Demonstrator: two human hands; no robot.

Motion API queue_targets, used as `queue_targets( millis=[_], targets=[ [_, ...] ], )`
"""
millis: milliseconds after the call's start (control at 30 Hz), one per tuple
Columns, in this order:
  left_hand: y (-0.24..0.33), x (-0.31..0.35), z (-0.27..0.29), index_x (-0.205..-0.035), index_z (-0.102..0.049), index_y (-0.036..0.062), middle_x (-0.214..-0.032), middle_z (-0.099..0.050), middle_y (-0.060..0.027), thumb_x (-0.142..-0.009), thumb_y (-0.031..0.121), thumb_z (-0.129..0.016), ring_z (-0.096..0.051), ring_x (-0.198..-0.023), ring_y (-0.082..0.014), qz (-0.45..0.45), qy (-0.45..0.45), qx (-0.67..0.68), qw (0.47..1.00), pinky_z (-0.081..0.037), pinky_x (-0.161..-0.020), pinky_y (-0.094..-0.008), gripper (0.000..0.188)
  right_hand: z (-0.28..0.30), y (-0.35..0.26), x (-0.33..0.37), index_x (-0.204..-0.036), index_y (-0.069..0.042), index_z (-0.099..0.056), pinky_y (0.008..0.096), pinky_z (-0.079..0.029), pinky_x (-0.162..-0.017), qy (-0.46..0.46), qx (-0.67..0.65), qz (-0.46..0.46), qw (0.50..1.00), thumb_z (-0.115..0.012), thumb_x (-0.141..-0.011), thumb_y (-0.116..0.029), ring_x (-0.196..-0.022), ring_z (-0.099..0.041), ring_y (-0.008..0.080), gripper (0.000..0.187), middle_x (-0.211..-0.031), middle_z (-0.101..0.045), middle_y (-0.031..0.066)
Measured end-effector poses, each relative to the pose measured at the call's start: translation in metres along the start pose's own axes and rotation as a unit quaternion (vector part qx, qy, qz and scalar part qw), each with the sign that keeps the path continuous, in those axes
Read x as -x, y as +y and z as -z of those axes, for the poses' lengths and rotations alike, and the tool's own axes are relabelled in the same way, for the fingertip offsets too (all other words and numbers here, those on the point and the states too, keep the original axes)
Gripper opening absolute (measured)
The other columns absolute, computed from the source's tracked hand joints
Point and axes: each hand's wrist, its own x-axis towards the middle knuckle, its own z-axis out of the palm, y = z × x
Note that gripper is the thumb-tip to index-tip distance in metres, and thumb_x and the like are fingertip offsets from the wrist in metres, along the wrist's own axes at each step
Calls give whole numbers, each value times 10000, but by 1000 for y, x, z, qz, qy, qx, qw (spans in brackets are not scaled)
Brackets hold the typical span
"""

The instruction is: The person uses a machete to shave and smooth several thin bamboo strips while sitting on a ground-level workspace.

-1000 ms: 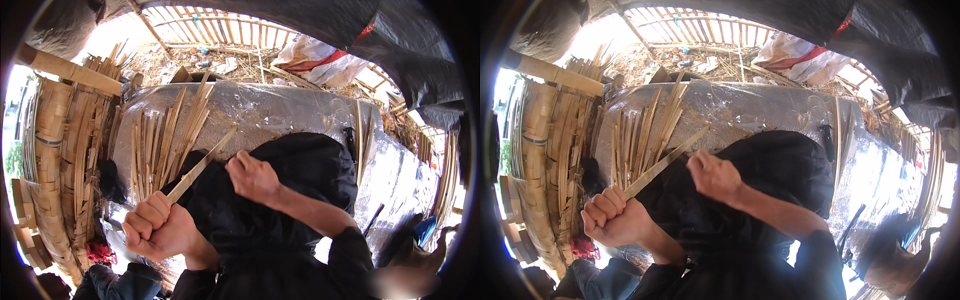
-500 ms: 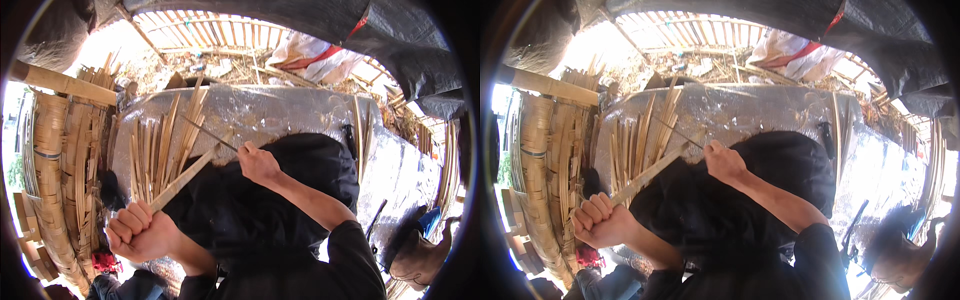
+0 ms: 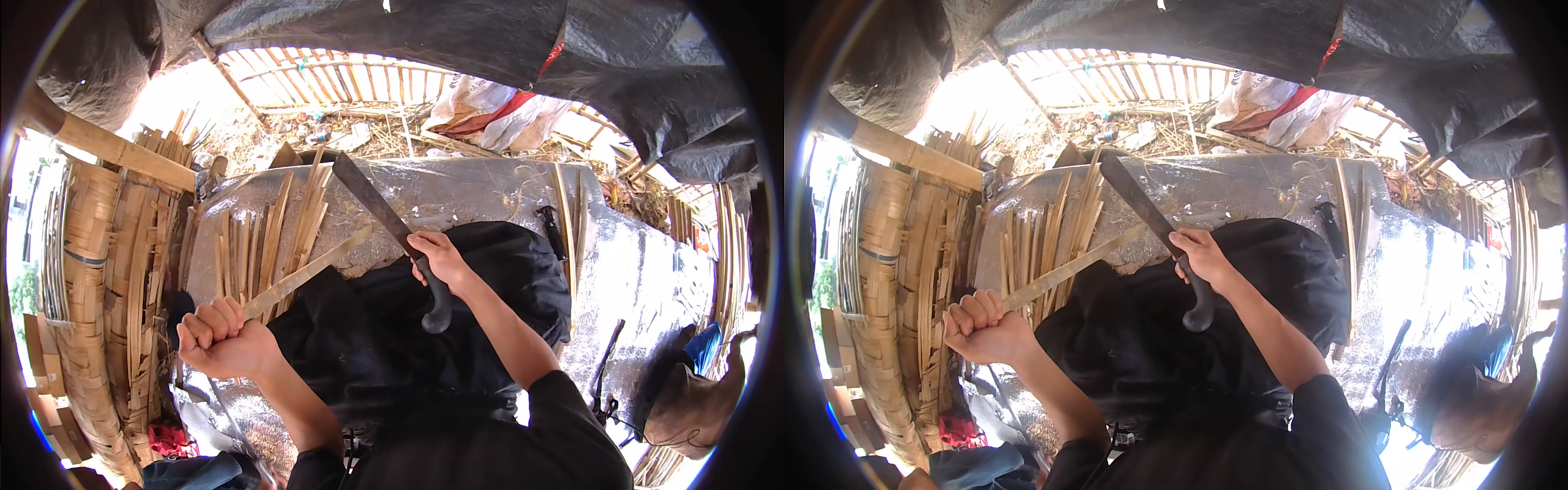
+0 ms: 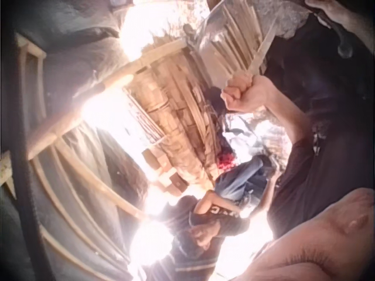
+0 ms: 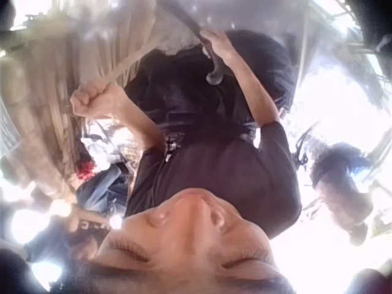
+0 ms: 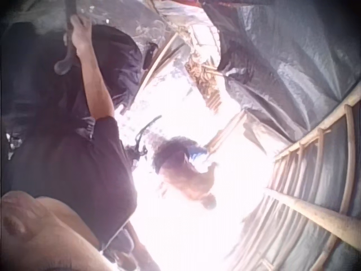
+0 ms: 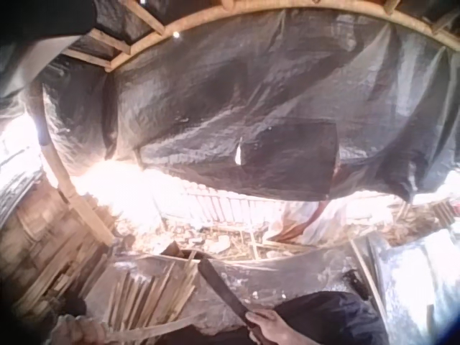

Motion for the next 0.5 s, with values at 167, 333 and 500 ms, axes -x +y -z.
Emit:
queue_targets(
  millis=[167, 333, 500],
  targets=[
    [-4, 6, -11, -632, -232, 177, -532, -161, 47, -1015, 260, -446, -113, -488, -88, 0, 8, 10, 1000, -139, -481, -293, 447, -1, -27, 50, -863, -23, -566, 292, -426, -435, -44, -112, 44, 992, -544, -1045, -345, -466, -554, 168, 370, -581, -543, 62],
    [-4, 20, -10, -625, -246, 186, -556, -189, 46, -1008, 263, -455, -150, -505, -88, 14, -3, 22, 1000, -156, -495, -282, 443, 53, -18, 97, -964, -12, -658, 272, -456, -544, 103, 4, 45, 994, -608, -1021, -336, -613, -578, 112, 333, -762, -607, 34],
    [10, 30, 12, -619, -282, 177, -548, -241, 44, -992, 286, -475, -223, -480, -83, -34, 22, 68, 997, -200, -473, -268, 434, 155, 41, 200, -1293, -79, -625, 358, -544, -800, 457, 160, -3, 875, -552, -1030, -371, -833, -654, 195, 400, -1068, -670, 41]
  ],
)
